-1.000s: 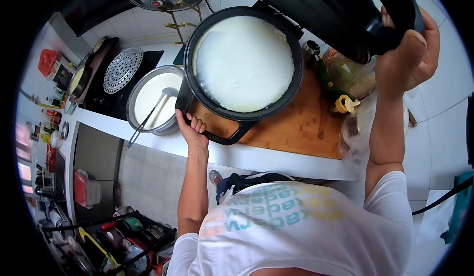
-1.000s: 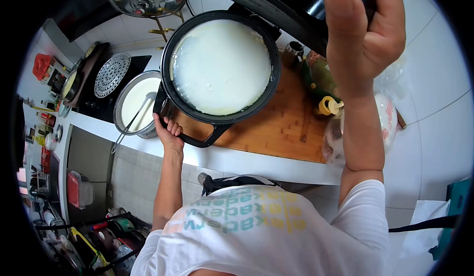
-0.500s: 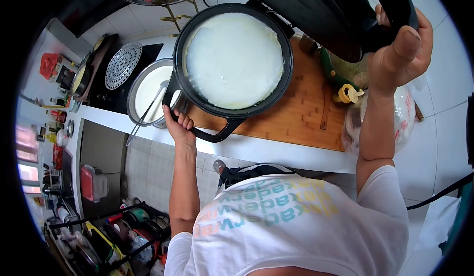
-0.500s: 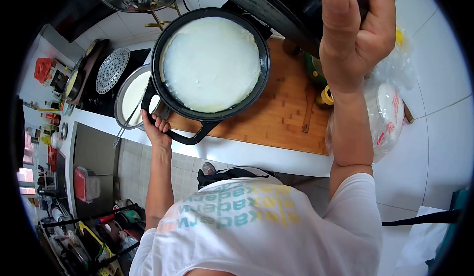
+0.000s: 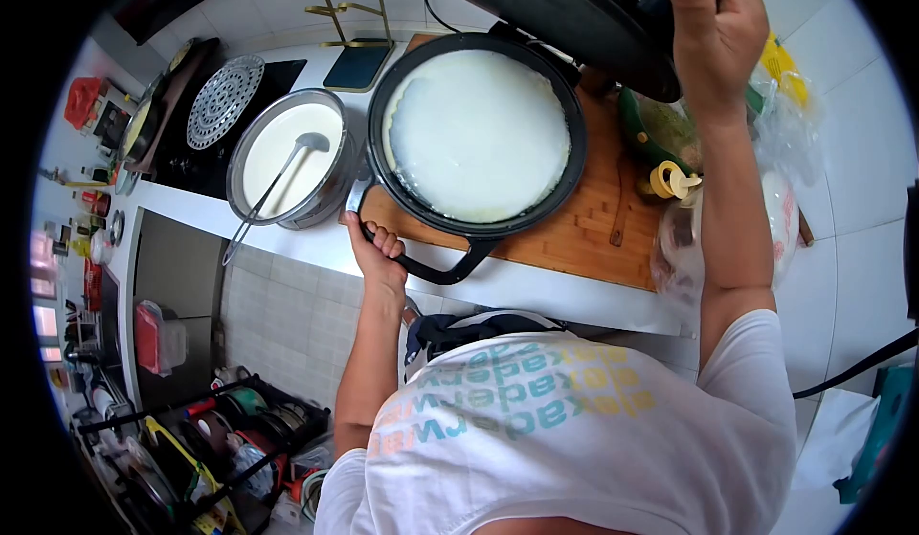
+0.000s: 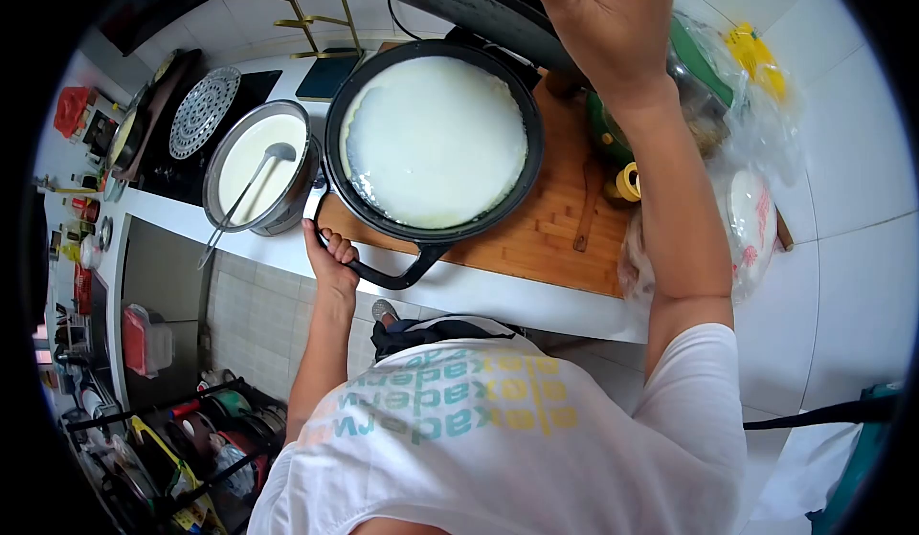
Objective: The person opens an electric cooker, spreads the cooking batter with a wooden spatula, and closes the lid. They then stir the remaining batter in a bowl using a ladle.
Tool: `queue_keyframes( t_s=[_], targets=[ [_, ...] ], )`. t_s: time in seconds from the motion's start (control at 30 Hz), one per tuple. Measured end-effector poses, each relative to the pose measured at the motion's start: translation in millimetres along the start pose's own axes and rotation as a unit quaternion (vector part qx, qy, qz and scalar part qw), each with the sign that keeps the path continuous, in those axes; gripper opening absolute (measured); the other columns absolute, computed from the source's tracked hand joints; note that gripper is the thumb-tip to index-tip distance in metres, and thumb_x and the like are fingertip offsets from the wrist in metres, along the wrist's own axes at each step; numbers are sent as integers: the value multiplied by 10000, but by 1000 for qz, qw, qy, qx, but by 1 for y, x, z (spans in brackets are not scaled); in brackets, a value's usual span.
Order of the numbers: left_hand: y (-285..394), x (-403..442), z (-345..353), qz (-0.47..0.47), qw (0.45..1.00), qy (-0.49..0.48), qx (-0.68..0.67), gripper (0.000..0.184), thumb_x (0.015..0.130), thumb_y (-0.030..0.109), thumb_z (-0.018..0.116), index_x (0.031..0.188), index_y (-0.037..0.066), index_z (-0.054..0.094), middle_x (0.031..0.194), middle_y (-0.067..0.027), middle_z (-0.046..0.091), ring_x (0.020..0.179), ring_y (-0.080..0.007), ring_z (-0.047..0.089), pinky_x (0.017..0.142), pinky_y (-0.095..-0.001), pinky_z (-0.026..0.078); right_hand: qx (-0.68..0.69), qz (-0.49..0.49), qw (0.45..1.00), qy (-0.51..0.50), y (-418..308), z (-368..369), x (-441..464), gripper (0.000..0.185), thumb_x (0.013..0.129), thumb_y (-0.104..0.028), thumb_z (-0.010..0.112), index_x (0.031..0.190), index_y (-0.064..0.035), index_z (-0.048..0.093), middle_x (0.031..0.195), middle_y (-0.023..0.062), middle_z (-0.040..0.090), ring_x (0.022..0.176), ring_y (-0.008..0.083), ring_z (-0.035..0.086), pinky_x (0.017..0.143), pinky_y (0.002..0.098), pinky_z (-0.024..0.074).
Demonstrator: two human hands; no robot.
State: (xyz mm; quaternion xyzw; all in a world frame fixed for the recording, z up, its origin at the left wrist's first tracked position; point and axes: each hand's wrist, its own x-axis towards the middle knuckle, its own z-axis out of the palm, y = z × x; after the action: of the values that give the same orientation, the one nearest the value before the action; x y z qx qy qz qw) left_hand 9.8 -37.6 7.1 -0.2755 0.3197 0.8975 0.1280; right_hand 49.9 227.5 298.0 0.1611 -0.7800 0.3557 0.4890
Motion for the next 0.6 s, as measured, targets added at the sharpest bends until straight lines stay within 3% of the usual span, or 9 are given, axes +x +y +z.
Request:
queue_keyframes(
  t_s=[0.4,0.6],
  targets=[
    [-19,1,-12,-48,996,73,-16,435,773,549,524,620,176,362,425,63,212,327,-62,185,309,-198,175,56,67,994,-66,58,31,35,300,838,-343,560,804,-53,492,634,-45,422,562,33,371,495,170,321],
    [-25,-5,-14,-58,994,89,-35,430,777,555,509,614,181,373,415,62,214,325,-63,197,308,-195,176,40,11,997,-72,80,45,51,323,841,-364,551,761,-55,499,630,-48,409,573,32,355,490,180,308]
  ],
)
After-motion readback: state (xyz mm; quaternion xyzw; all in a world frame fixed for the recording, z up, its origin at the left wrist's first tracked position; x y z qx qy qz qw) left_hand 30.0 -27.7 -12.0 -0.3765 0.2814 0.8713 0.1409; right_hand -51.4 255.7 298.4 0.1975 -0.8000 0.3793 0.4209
